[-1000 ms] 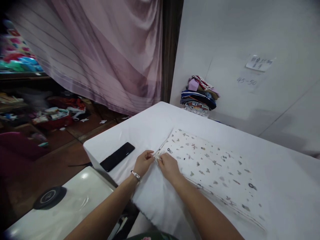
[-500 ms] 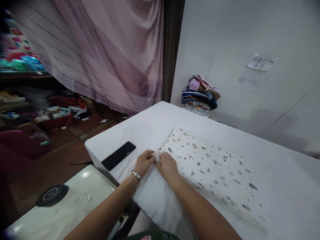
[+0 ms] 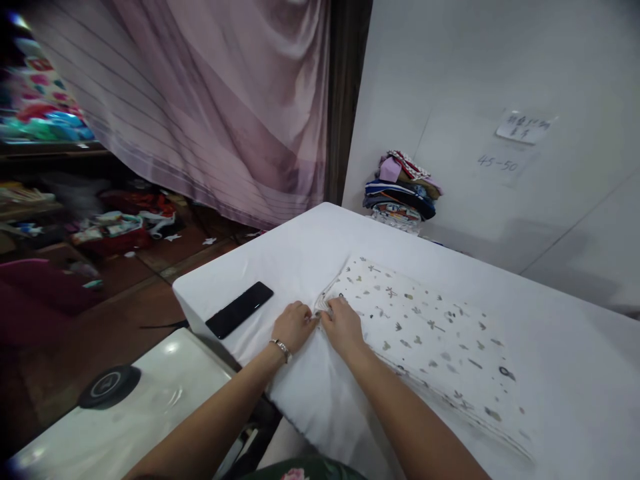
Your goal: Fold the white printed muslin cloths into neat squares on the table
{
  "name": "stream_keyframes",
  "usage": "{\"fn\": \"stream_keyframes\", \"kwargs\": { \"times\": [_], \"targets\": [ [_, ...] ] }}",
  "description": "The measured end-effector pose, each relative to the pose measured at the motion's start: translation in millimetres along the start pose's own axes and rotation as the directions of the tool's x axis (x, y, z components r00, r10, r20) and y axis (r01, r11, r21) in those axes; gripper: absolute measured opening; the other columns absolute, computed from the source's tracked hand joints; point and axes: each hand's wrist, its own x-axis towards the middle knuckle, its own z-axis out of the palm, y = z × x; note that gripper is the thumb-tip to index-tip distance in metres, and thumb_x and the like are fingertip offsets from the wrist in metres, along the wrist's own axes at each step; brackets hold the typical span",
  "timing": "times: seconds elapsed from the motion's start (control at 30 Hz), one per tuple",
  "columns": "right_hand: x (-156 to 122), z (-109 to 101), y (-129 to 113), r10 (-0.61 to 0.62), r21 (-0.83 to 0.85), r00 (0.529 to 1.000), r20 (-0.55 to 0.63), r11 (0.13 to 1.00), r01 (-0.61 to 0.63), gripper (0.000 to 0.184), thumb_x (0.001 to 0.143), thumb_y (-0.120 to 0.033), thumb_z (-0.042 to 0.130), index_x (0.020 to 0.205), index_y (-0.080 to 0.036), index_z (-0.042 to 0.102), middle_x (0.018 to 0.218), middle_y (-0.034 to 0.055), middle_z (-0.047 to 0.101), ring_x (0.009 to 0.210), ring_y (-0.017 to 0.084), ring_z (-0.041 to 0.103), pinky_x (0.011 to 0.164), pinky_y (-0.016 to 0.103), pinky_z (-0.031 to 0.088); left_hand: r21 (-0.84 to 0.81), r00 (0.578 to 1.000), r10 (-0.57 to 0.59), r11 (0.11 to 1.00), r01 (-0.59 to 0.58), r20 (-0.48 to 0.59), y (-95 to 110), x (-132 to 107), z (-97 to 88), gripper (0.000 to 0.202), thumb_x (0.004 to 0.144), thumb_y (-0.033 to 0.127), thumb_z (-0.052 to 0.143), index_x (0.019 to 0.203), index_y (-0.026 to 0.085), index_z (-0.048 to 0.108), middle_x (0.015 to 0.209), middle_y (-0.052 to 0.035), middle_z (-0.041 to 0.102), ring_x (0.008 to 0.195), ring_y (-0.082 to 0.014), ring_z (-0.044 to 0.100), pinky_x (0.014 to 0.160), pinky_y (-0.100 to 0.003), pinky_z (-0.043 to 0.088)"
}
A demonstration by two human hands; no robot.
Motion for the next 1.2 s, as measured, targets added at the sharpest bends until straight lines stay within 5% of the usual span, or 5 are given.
{"fn": "stream_keyframes", "kwargs": {
  "times": [0.23,0.37,0.57,1.07,1.2],
  "targets": [
    [-4,1,-4,-0.029,-0.083,0.998,0.047,0.996,0.033,0.011,0.082,-0.023,0.047,0.091,-0.020,0.053,0.092,0.0028,0.056,0.085,0.017,0.053,0.067,0.025,0.037,-0.341,0.984,-0.175,0.923,0.179,0.044,-2,6,-2.1,0.006,0.070,0.021,0.055,0.064,0.018,0.053,0.065,-0.0009,0.059,0.064,-0.0147,0.056,0.058,-0.025,0.039],
    [-7,5,-8,-0.076,-0.109,0.990,0.115,0.990,0.089,0.007,0.082,-0.021,0.048,0.087,-0.021,0.052,0.093,0.0028,0.056,0.086,0.017,0.053,0.066,0.025,0.037,-0.704,0.955,-0.260,0.651,0.284,0.144,-5,6,1.7,0.009,0.067,0.016,0.052,0.061,0.018,0.046,0.054,0.0022,0.055,0.052,-0.0121,0.055,0.051,-0.022,0.042],
    [-8,11,-6,-0.073,-0.040,0.989,0.129,0.996,0.078,0.004,0.082,-0.023,0.051,0.085,-0.021,0.053,0.090,0.0019,0.056,0.085,0.016,0.053,0.068,0.025,0.036,-0.919,0.951,-0.224,0.283,0.274,0.214,-9,2,8.4,0.026,0.063,0.019,0.062,0.086,0.017,0.049,0.056,0.0048,0.057,0.051,-0.0114,0.057,0.051,-0.023,0.047],
    [4,16,12,0.093,0.418,0.988,0.120,0.898,-0.135,0.018,0.076,-0.032,0.052,0.063,-0.019,0.053,0.059,-0.0036,0.049,0.059,0.013,0.047,0.055,0.023,0.034,-0.945,0.954,-0.148,0.164,0.283,0.260,-14,1,9.5,0.039,0.057,0.028,0.073,0.087,0.016,0.053,0.059,0.0030,0.060,0.055,-0.0104,0.058,0.055,-0.023,0.050],
    [0,12,3,0.066,0.320,0.997,0.045,0.944,-0.077,0.020,0.081,-0.033,0.047,0.069,-0.020,0.055,0.065,-0.0025,0.052,0.063,0.013,0.049,0.058,0.023,0.036,-0.942,0.954,-0.173,0.190,0.275,0.244,-12,1,12.0,0.036,0.058,0.023,0.070,0.087,0.015,0.051,0.057,0.0043,0.059,0.053,-0.0096,0.057,0.054,-0.022,0.049]
  ]
}}
